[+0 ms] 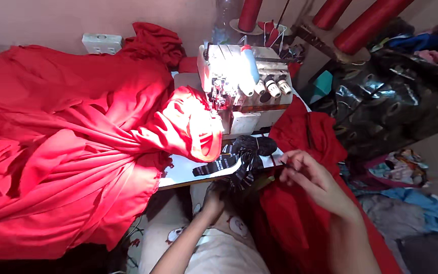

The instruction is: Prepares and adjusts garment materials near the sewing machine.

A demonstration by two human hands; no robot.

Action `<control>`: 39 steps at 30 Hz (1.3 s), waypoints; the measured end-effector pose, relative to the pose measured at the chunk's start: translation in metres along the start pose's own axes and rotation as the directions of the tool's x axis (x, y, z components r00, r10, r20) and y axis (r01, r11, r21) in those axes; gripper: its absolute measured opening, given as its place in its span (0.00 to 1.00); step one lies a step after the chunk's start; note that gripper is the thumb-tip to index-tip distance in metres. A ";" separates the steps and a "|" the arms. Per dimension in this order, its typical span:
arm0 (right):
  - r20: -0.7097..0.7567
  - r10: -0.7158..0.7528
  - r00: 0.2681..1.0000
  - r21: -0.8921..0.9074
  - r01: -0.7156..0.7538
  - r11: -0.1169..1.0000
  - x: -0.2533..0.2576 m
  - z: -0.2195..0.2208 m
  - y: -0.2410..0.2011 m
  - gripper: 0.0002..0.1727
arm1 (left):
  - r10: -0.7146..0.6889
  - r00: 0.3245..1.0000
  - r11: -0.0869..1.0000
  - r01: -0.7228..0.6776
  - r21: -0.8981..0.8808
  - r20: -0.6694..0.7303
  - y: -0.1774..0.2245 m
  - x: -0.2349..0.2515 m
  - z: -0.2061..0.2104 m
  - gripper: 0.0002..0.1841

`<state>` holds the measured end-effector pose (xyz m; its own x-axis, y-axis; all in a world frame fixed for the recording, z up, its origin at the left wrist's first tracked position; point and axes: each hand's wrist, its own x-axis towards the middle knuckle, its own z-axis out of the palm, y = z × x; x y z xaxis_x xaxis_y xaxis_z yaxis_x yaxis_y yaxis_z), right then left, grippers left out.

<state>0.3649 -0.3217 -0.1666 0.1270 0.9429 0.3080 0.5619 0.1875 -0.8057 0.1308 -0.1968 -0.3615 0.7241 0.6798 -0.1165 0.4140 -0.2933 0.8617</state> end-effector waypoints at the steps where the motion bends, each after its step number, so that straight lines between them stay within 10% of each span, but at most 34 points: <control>1: 0.007 -0.001 1.000 0.022 0.001 1.000 -0.009 0.000 -0.003 0.11 | -0.016 1.000 0.998 0.016 -0.066 -0.003 0.002 0.000 -0.003 0.14; 7: 0.105 0.122 0.987 0.249 -0.145 0.957 -0.043 0.042 0.005 0.12 | -0.119 0.975 0.853 0.197 -0.482 0.188 0.031 -0.063 -0.072 0.24; 12: 0.401 0.171 0.900 0.471 -0.363 0.804 -0.052 0.101 -0.001 0.23 | 0.089 0.979 0.764 0.050 -0.643 0.182 0.062 -0.102 -0.112 0.29; 17: 0.649 0.113 0.752 0.581 -0.586 0.565 -0.066 0.121 -0.014 0.14 | 0.321 0.933 0.789 -0.168 -0.591 0.164 0.074 -0.103 -0.133 0.12; 23: 0.736 0.087 0.671 0.605 -0.711 0.359 -0.064 0.133 -0.023 0.11 | 0.397 0.874 0.799 -0.179 -0.573 0.281 0.078 -0.097 -0.148 0.24; 39: 0.695 0.119 0.709 0.667 -0.697 0.262 -0.049 0.158 -0.031 0.08 | 0.345 0.866 0.858 -0.134 -0.496 0.363 0.083 -0.095 -0.148 0.26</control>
<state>0.2126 -0.3298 -0.2368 -0.4105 0.8826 -0.2291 -0.4864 -0.4245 -0.7637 0.0146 -0.1866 -0.2064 0.9698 0.2434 0.0175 -0.0157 -0.0093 0.9998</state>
